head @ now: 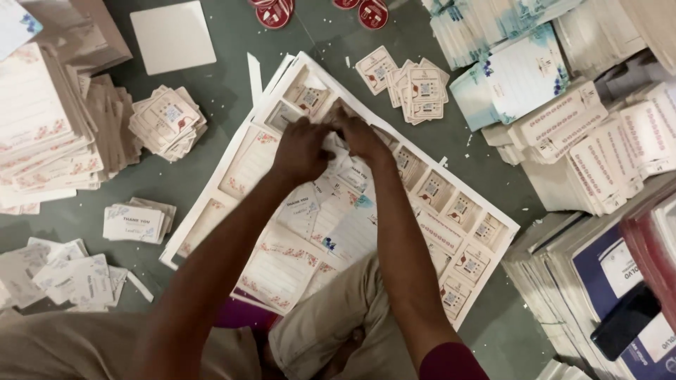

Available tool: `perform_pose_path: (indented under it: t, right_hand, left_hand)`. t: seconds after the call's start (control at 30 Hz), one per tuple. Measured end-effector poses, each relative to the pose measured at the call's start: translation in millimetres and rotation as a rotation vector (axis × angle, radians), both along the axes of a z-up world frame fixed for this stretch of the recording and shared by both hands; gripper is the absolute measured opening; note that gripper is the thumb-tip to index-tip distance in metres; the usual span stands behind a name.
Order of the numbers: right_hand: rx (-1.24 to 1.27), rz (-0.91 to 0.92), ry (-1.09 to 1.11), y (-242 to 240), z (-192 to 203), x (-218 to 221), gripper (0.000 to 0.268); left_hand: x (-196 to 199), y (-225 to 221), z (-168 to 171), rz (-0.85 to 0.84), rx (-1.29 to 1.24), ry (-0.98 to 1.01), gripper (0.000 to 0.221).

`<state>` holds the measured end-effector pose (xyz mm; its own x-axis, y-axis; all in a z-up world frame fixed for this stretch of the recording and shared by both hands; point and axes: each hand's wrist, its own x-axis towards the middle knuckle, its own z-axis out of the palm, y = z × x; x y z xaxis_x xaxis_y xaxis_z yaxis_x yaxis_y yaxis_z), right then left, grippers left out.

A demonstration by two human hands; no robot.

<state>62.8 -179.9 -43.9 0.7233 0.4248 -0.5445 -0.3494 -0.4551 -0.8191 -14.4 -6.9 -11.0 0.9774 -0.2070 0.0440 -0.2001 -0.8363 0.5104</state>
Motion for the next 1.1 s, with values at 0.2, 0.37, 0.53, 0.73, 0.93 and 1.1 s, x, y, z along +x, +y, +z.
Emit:
perform_pose_path:
  t: [0.2,0.37,0.53,0.73,0.93,1.1]
  right_hand:
    - [-0.119,0.147,-0.220,-7,-30,3,0.087]
    - [-0.133,0.069,-0.136,-11,-29,3,0.082]
    - [0.009,0.182,-0.713,5,-4,-2,0.075]
    - [-0.358,0.121,-0.509,16,98,-36,0.052]
    - [-0.436,0.221,-0.492,31,83,-29,0.046]
    - [-0.581,0.226,-0.831,31,62,-40,0.050]
  left_hand:
    - [13,19,-15,0.191,-0.527,0.457,0.047]
    - [29,11,9,0.061,-0.210,0.507,0.056]
    - [32,31,-23,-0.133,0.155,0.412,0.069]
    - [8,21,-26,0.057,-0.223,0.349,0.056]
    - [1,23,-51,0.098,-0.347,0.079,0.062]
    - [-16,21,-29,0.197,-0.545,0.133,0.065]
